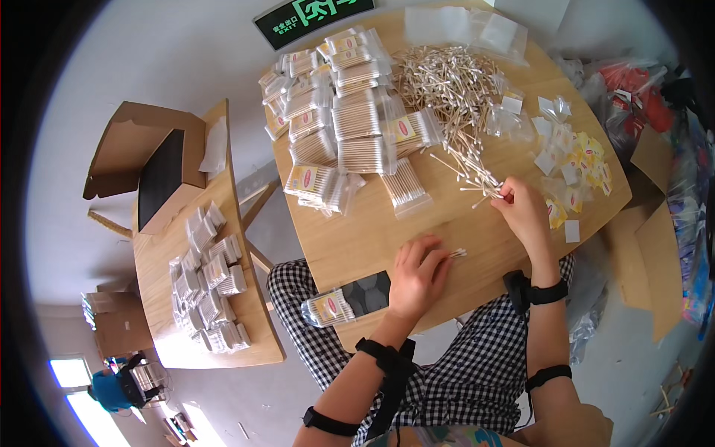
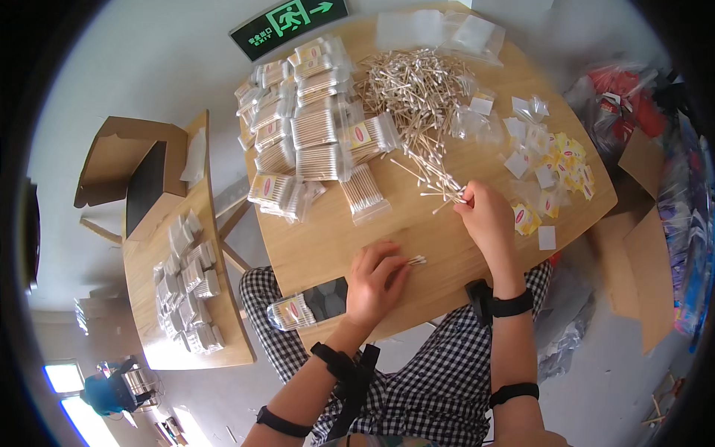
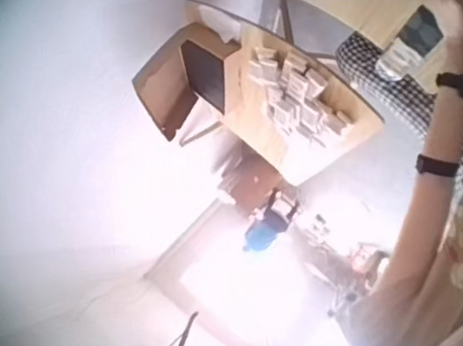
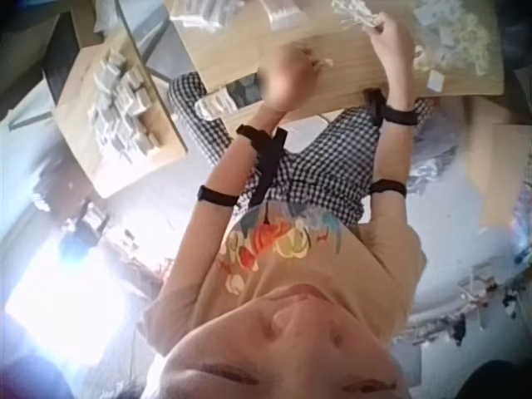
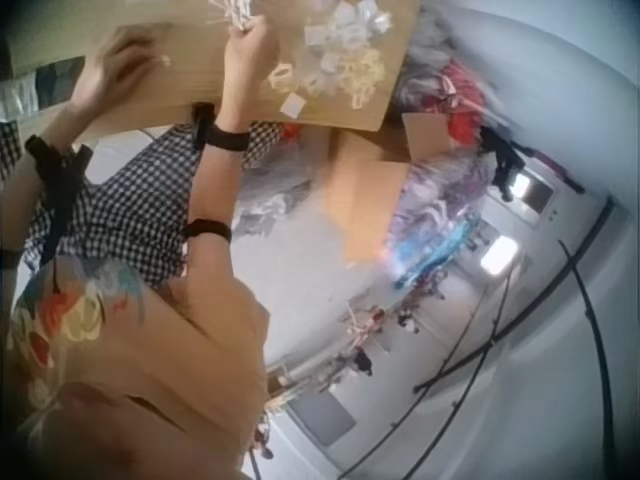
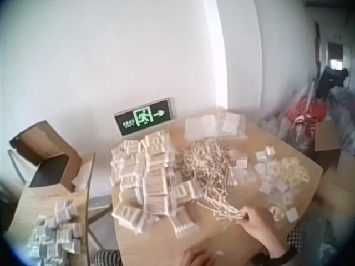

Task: The recorder is sorting and arranging cotton swabs into small plastic packages.

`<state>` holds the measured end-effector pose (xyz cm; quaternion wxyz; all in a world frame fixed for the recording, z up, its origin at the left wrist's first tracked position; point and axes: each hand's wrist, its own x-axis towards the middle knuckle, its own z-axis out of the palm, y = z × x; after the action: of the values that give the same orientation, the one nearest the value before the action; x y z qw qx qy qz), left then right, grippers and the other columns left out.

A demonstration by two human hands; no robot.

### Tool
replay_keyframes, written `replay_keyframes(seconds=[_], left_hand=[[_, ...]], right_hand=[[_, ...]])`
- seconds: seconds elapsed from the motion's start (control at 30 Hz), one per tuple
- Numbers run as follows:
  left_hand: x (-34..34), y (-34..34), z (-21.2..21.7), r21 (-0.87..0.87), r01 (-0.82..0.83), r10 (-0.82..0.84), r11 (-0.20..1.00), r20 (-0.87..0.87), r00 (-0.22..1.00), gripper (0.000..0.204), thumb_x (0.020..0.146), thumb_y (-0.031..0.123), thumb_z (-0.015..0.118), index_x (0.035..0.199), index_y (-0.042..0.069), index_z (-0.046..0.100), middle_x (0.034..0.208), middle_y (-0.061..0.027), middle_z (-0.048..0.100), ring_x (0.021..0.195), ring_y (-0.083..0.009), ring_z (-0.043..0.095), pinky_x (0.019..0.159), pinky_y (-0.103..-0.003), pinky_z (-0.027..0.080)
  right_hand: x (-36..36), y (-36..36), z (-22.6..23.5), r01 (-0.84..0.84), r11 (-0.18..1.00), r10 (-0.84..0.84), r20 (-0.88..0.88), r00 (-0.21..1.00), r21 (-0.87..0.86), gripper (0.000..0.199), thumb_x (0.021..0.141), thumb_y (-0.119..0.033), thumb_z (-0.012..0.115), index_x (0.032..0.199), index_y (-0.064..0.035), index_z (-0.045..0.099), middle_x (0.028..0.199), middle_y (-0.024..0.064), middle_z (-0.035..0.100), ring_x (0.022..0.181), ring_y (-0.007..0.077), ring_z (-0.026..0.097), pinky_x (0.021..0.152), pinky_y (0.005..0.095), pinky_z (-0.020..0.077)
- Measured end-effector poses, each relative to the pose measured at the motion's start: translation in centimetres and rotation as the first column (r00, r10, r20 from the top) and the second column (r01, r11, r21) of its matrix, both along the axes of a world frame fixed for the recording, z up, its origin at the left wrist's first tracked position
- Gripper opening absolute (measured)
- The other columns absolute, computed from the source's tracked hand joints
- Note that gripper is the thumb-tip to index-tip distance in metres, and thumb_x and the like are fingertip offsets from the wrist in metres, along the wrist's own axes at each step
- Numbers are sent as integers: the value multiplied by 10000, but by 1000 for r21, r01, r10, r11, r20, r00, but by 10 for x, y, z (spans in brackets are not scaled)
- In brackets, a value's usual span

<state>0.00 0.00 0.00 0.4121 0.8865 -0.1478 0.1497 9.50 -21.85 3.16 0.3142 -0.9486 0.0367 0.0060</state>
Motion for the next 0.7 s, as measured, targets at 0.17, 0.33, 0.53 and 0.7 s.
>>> replay_keyframes(seconds=[0.17, 0.33, 0.53, 0.7], left_hand=[[2, 0, -3, 48, -4, 1, 999, 47, 999, 194, 758, 50, 809, 919, 45, 701, 1092, -105, 659, 1072, -318, 626, 896, -427, 510], [-1, -1, -3, 93, 41, -47, 995, 68, 997, 199, 757, 46, 805, 929, 50, 706, 1096, -101, 662, 1063, -314, 631, 889, -430, 509], [-3, -5, 1, 295, 64, -129, 953, 207, 970, 310, 751, 56, 814, 1031, 68, 681, 1123, -105, 654, 1063, -313, 631, 890, -432, 497], [-5, -3, -5, 285, -27, -30, 958, 195, 980, 557, 727, 106, 848, 1203, 50, 564, 1217, -150, 612, 1113, -334, 605, 929, -450, 472]], right_hand=[[-10, -1, 13, -181, 980, 174, -96, 980, -76, 183, 795, -92, 748, 854, -30, 586, 769, 133, 648, 752, 332, 639, 650, 428, 480], [-21, -4, 1, -267, 964, 267, 38, 963, -5, 157, 807, -44, 722, 879, -34, 583, 815, 127, 636, 788, 337, 629, 679, 439, 489], [-37, 7, -9, -435, 898, 403, 269, 875, 69, 165, 781, 17, 709, 894, -25, 596, 878, 118, 595, 859, 328, 612, 721, 432, 497], [-43, 28, -17, -547, 836, 501, 351, 791, 40, 135, 771, 35, 660, 889, -16, 619, 878, 108, 575, 863, 312, 616, 733, 427, 512]])
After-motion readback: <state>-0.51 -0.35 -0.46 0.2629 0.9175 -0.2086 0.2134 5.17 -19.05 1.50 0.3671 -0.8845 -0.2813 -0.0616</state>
